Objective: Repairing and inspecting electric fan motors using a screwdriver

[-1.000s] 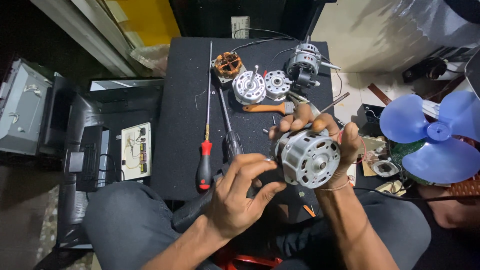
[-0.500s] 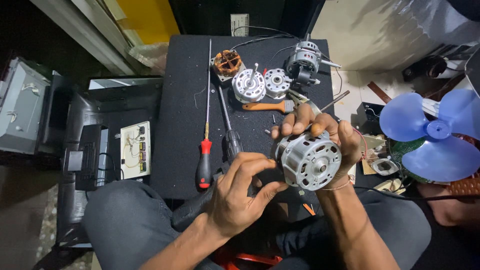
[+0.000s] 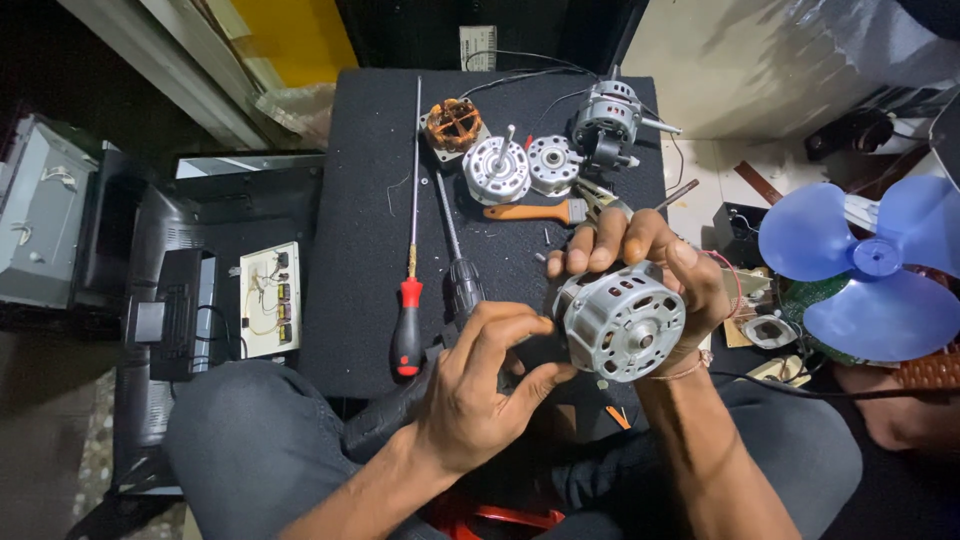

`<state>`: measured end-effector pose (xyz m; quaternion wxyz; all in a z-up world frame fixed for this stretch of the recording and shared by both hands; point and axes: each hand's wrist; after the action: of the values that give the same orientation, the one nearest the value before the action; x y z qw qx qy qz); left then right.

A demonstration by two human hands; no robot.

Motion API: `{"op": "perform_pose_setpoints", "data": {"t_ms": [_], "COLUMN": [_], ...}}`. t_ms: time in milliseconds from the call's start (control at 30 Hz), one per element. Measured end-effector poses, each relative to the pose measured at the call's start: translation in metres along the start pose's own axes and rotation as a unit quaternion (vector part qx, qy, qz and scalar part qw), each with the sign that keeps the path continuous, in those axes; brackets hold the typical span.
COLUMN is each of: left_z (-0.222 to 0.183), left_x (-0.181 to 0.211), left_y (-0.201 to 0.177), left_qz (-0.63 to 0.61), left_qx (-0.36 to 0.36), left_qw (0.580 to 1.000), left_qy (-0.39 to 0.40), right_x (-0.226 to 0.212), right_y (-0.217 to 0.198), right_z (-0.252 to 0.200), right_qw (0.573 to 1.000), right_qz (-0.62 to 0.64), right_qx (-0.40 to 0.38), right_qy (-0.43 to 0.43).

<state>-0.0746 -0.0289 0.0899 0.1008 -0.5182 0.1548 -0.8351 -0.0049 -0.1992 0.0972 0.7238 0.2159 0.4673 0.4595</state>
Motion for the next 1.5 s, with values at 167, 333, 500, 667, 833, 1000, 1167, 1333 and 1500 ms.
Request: {"op": "perform_pose_setpoints", "data": {"t_ms": [167,333,500,667,833,1000,1167,1333,1500], "left_z": [0.004,0.0,0.003,0.005,0.006,0.008,0.006,0.003,0.0], "left_x": [0.008,-0.004,-0.009,-0.013,-0.013,-0.014,-0.02,-0.026,-0.027], "left_y": [-0.002,0.007,0.01,0.011,0.01,0.009,0.01,0.014,0.017], "left_qz": [-0.037,-0.312,-0.429,-0.442,-0.46,-0.464,-0.47,-0.493,-0.481], "left_qx": [-0.007,-0.071,-0.07,-0.058,-0.058,-0.059,-0.069,-0.07,-0.043], "left_qw": [0.997,0.905,0.848,0.845,0.837,0.832,0.831,0.817,0.815], "left_qy": [-0.071,-0.281,-0.303,-0.296,-0.29,-0.297,-0.288,-0.291,-0.32], "right_x": [0.0,-0.001,-0.008,-0.008,-0.008,-0.008,-0.008,-0.008,-0.005], "right_y": [0.002,0.003,0.005,0.011,0.017,0.02,0.014,0.018,0.022], "right_z": [0.003,0.001,0.0,0.0,0.0,0.0,-0.003,-0.001,0.001], "right_qw": [0.999,0.996,0.983,0.973,0.962,0.962,0.965,0.964,0.965], "right_qz": [0.001,-0.017,-0.145,-0.195,-0.24,-0.238,-0.232,-0.236,-0.222], "right_qx": [0.037,0.082,0.115,0.118,0.128,0.132,0.121,0.118,0.134], "right_qy": [-0.009,-0.023,-0.016,-0.02,-0.029,-0.033,-0.028,-0.027,-0.039]}}
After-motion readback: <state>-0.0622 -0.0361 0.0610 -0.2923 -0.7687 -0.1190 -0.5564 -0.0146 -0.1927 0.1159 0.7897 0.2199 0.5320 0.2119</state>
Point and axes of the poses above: each hand's wrist, its own z-axis towards the middle knuckle, its own y-axis out of the palm, x = y × z, and after that the axes turned 9 degrees about -y, right-handed
